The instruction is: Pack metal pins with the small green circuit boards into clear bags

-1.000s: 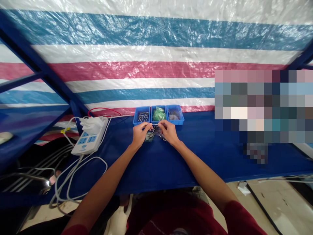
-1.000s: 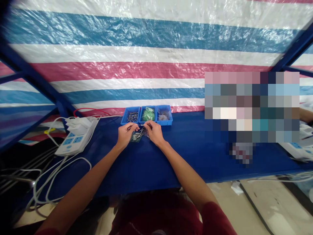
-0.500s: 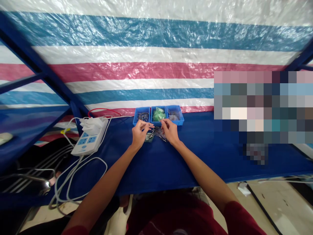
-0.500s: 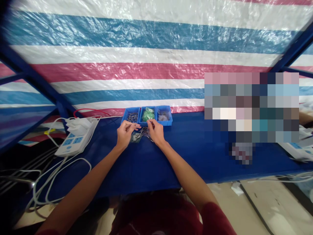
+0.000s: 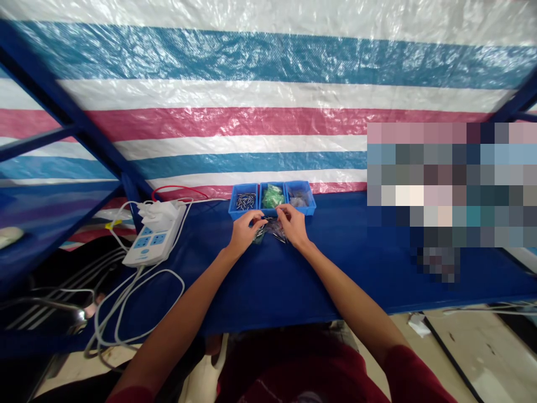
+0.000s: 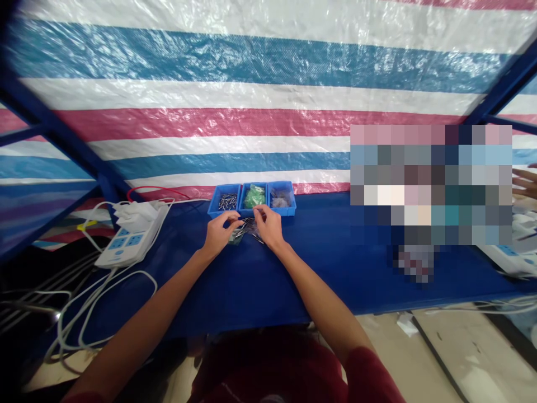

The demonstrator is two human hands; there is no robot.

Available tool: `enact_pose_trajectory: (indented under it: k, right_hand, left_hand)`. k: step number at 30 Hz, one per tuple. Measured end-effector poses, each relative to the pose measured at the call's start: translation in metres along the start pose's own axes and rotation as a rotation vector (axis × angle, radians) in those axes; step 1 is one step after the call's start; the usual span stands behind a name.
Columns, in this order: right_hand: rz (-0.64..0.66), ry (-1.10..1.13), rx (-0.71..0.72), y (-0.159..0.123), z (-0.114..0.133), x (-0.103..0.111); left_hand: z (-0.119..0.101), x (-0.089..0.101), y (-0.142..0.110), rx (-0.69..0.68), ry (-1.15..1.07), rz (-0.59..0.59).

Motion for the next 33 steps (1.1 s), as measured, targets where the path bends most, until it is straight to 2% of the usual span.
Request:
enact_pose_trajectory:
  k: [3, 7, 20, 24, 33]
  right_hand:
    - [0.069, 0.013, 0.052, 0.0, 0.003, -0.004]
    - [0.15, 0.005, 0.076, 0.0, 0.002, -0.01]
    - [0.159, 0.007, 0.081, -0.001, 0.007, -0.011]
    - [0.089, -0.042, 0.101, 0.0, 0.007, -0.006]
    - [0.145, 0.026, 0.117, -0.002, 0.011, -0.008]
  left_hand:
    - [0.002, 0.001, -0.001, 0.037, -0.007, -0.028]
    - [0.002, 0.002, -0.001, 0.022, 0.006, -0.041]
    - [-0.004, 0.008, -0.001, -0.043, 0.013, -0.149]
    - [-0.006, 0.01, 0.0, -0.055, 0.011, -0.123]
    - [-0.007, 0.01, 0.003, 0.018, 0.031, 0.014]
Point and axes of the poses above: each hand's wrist, its own y-axis towards the middle knuckle, its own x-axis out of the back of the hand, z = x × y, the point moved 6 cm from there along y, towards the middle knuckle, and after that the axes turned 15 degrees about y, right-handed, at the moved point
